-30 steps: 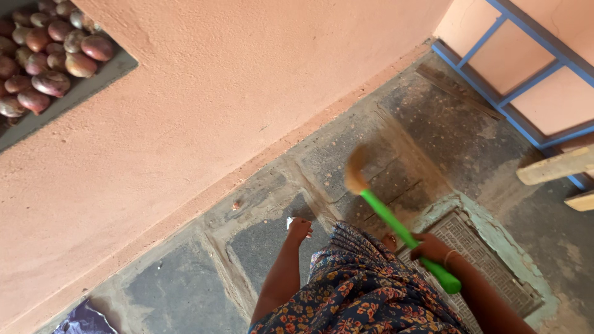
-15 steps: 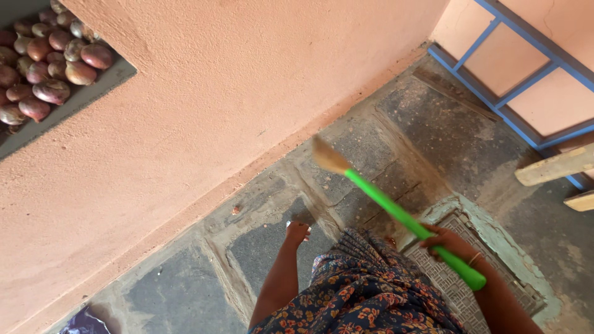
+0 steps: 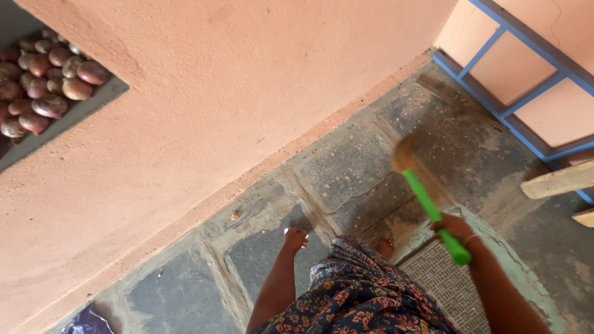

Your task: The person sweeps debris across a stone floor toward a drain using a broom.

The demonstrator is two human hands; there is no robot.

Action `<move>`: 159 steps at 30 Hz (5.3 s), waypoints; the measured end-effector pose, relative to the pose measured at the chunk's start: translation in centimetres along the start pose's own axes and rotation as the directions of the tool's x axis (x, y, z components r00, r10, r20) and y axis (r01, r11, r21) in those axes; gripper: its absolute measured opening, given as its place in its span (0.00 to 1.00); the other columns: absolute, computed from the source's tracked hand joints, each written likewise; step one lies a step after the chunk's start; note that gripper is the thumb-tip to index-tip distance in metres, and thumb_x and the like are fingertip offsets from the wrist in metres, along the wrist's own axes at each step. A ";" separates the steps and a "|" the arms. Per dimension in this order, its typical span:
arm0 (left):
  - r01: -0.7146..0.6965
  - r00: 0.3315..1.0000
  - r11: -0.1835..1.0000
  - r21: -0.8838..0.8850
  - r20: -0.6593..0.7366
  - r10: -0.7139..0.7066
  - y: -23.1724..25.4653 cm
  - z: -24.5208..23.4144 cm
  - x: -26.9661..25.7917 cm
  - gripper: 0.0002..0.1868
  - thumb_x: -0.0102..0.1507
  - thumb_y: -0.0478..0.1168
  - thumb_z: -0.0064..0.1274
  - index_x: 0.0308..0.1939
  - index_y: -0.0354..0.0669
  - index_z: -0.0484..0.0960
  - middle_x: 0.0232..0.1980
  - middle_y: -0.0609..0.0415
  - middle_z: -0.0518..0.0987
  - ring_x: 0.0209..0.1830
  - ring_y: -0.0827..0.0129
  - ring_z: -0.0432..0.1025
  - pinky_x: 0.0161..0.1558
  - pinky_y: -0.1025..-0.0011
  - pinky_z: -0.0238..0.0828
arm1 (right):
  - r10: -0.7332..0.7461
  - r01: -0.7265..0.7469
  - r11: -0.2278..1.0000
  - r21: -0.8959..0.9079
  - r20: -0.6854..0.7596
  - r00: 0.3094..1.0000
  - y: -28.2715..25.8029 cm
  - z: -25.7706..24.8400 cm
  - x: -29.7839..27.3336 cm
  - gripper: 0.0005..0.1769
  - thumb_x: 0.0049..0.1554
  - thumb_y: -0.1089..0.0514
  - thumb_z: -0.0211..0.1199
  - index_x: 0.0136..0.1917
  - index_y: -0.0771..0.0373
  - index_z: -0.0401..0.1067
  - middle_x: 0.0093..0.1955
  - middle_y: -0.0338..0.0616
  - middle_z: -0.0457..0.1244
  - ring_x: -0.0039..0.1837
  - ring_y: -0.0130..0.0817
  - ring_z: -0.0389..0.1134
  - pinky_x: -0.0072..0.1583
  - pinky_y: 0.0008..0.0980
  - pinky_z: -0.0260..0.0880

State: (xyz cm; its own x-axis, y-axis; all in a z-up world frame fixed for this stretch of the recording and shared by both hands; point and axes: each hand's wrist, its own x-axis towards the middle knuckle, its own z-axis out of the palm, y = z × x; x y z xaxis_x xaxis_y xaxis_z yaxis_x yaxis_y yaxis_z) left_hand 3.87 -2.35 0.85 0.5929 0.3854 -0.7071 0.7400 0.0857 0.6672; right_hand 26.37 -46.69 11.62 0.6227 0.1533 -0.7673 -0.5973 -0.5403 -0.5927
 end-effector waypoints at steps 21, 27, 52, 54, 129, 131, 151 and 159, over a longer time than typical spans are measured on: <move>-0.112 0.993 0.988 -0.108 0.025 0.116 11.2 14.4 7.7 0.14 0.63 0.38 0.56 0.44 0.27 0.82 0.35 0.43 0.84 0.29 0.63 0.80 0.28 0.66 0.81 | 0.005 0.000 1.000 -0.018 0.306 0.952 -2.9 -14.3 2.3 0.47 0.47 0.66 0.67 0.79 0.51 0.59 0.37 0.47 0.68 0.28 0.31 0.62 0.30 0.31 0.66; -0.106 0.994 0.980 -0.169 -0.029 0.103 11.2 14.9 7.7 0.13 0.62 0.36 0.55 0.46 0.27 0.82 0.34 0.39 0.84 0.26 0.59 0.79 0.26 0.62 0.79 | -0.054 0.050 0.998 0.037 0.092 0.994 -6.7 -19.9 7.9 0.48 0.47 0.67 0.67 0.80 0.61 0.56 0.40 0.54 0.67 0.31 0.36 0.65 0.32 0.36 0.67; -0.104 0.992 0.986 -0.128 -0.079 0.094 12.0 16.5 6.4 0.14 0.61 0.38 0.56 0.42 0.26 0.83 0.33 0.44 0.83 0.27 0.64 0.80 0.26 0.66 0.80 | -0.151 0.101 0.972 0.211 0.238 0.959 -5.8 -23.0 10.9 0.46 0.50 0.67 0.62 0.81 0.58 0.55 0.42 0.45 0.65 0.32 0.26 0.60 0.32 0.23 0.64; -0.042 0.996 0.997 -0.069 -0.080 0.037 11.1 15.7 4.9 0.14 0.63 0.40 0.56 0.43 0.29 0.83 0.32 0.43 0.84 0.26 0.63 0.80 0.26 0.67 0.79 | -0.149 0.123 0.976 0.181 0.136 0.979 -7.5 -24.8 12.3 0.45 0.52 0.65 0.61 0.82 0.61 0.54 0.43 0.48 0.66 0.33 0.27 0.61 0.34 0.24 0.65; -0.045 0.999 0.999 -0.011 -0.027 0.045 -2.8 -5.7 -1.0 0.14 0.61 0.39 0.55 0.45 0.31 0.84 0.32 0.44 0.85 0.26 0.63 0.81 0.29 0.66 0.80 | -0.057 0.057 0.998 -0.020 0.007 0.998 1.5 2.0 -4.7 0.42 0.49 0.65 0.64 0.77 0.55 0.63 0.38 0.52 0.68 0.31 0.35 0.65 0.32 0.35 0.67; -0.047 0.999 0.999 -0.013 -0.016 0.047 -3.4 -5.5 -0.9 0.14 0.62 0.39 0.55 0.45 0.30 0.84 0.32 0.44 0.85 0.26 0.63 0.81 0.28 0.66 0.80 | -0.048 0.047 0.998 -0.042 -0.026 0.999 1.3 3.7 -3.8 0.41 0.49 0.65 0.65 0.76 0.57 0.64 0.40 0.55 0.69 0.32 0.37 0.67 0.34 0.35 0.70; -0.058 0.998 0.997 -0.054 -0.039 0.056 -5.0 -5.8 -0.6 0.15 0.61 0.39 0.55 0.47 0.30 0.82 0.34 0.43 0.85 0.28 0.63 0.80 0.29 0.67 0.81 | 0.012 0.051 0.986 -0.160 0.370 0.929 -0.9 13.7 -11.1 0.47 0.47 0.66 0.65 0.78 0.43 0.60 0.37 0.49 0.74 0.28 0.31 0.64 0.33 0.30 0.70; -0.028 0.998 0.997 -0.074 -0.055 0.024 -6.7 -6.6 -2.2 0.14 0.61 0.40 0.56 0.42 0.28 0.84 0.31 0.44 0.85 0.24 0.63 0.80 0.26 0.67 0.78 | -0.178 0.211 0.959 -0.190 0.176 0.968 -2.9 12.2 -3.2 0.50 0.46 0.67 0.67 0.80 0.48 0.57 0.35 0.55 0.67 0.29 0.37 0.65 0.33 0.35 0.70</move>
State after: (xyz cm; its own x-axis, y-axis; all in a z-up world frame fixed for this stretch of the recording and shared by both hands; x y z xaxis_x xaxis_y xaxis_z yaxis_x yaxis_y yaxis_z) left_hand -4.43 2.29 -0.53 0.5918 0.4377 -0.6769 0.6975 0.1428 0.7022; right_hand 19.96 -35.49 12.80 0.6200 0.3905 -0.6805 -0.3452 -0.6431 -0.6836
